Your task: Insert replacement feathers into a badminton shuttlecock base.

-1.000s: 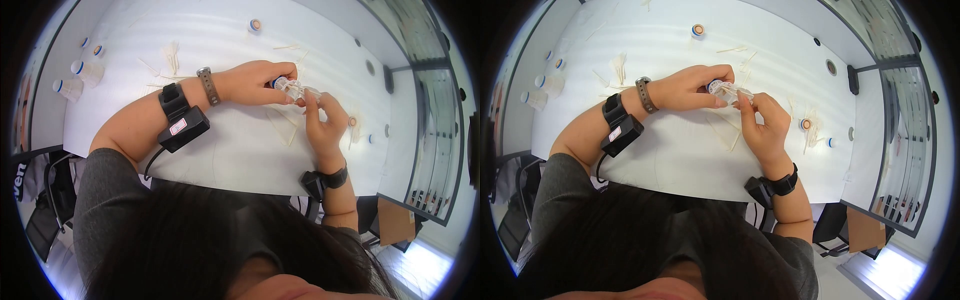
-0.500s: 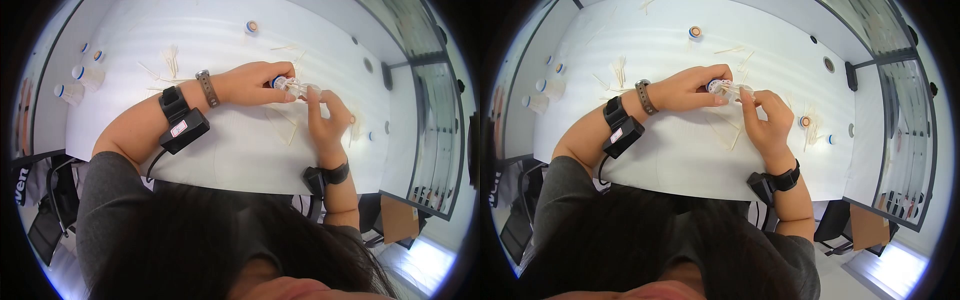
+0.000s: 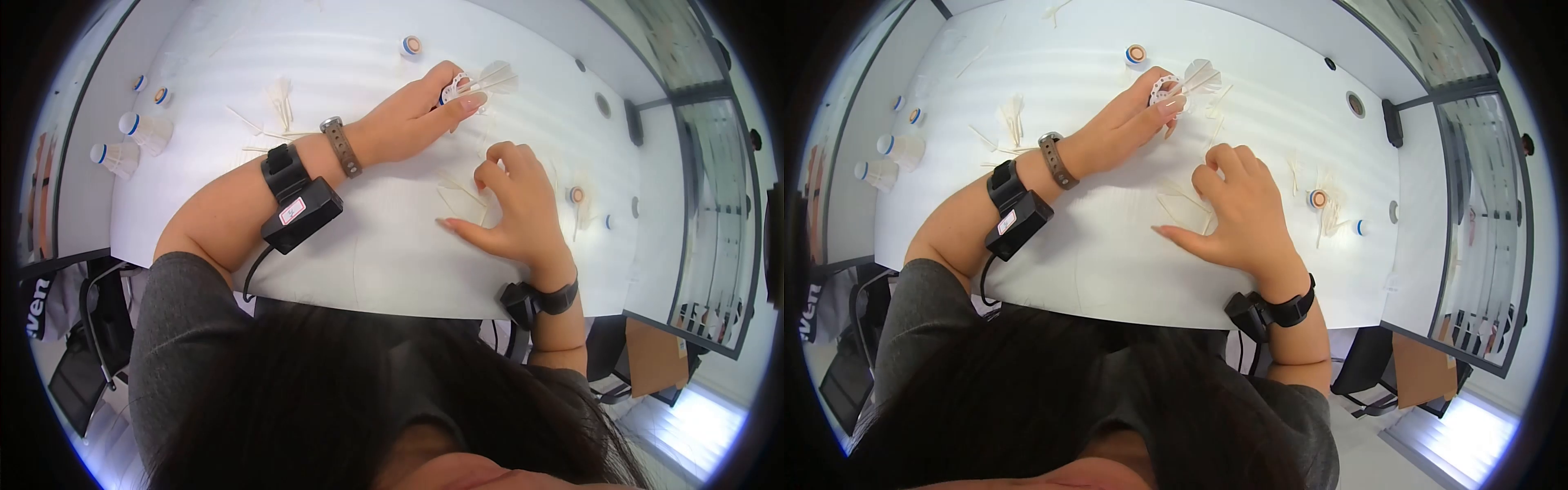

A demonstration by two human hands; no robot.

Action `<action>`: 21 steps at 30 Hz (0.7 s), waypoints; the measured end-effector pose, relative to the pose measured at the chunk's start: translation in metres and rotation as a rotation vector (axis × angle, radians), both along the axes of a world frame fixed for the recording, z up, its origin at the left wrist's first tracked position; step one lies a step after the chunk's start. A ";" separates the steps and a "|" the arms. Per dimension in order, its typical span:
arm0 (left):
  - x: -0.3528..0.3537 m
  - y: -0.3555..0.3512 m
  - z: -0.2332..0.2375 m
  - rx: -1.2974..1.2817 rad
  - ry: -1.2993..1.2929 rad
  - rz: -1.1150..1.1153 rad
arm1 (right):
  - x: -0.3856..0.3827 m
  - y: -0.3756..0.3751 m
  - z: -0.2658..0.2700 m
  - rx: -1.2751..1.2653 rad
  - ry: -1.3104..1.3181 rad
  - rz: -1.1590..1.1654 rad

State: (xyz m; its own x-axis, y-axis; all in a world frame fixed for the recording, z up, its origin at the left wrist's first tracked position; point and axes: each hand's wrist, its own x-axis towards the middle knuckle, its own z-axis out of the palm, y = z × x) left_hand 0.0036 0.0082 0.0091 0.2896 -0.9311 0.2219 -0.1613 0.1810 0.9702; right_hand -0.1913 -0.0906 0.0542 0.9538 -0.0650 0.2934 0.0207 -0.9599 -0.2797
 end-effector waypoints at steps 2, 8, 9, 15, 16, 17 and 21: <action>0.000 0.001 0.003 0.016 0.015 -0.016 | 0.001 0.002 0.000 -0.026 0.059 -0.019; 0.000 0.001 0.003 0.051 -0.002 -0.003 | -0.002 0.002 -0.006 0.047 0.119 -0.030; 0.000 0.001 0.003 0.047 0.003 -0.004 | -0.002 0.002 -0.005 0.057 0.114 -0.018; 0.001 0.001 0.002 0.022 0.013 -0.018 | -0.002 0.008 -0.005 0.126 0.103 0.023; 0.001 0.000 0.003 0.030 0.010 -0.016 | -0.002 0.008 -0.004 0.113 0.105 0.031; 0.001 0.000 0.004 0.039 0.008 -0.013 | -0.002 0.008 -0.004 0.102 0.108 0.039; 0.002 0.002 0.002 0.061 -0.009 -0.043 | -0.001 0.011 -0.005 0.071 0.103 0.031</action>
State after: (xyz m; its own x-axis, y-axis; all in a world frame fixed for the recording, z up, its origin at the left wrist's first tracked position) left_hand 0.0060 0.0103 0.0109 0.2477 -0.9544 0.1668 -0.1635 0.1285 0.9781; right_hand -0.1926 -0.0798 0.0487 0.9805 -0.0516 0.1897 0.0182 -0.9370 -0.3490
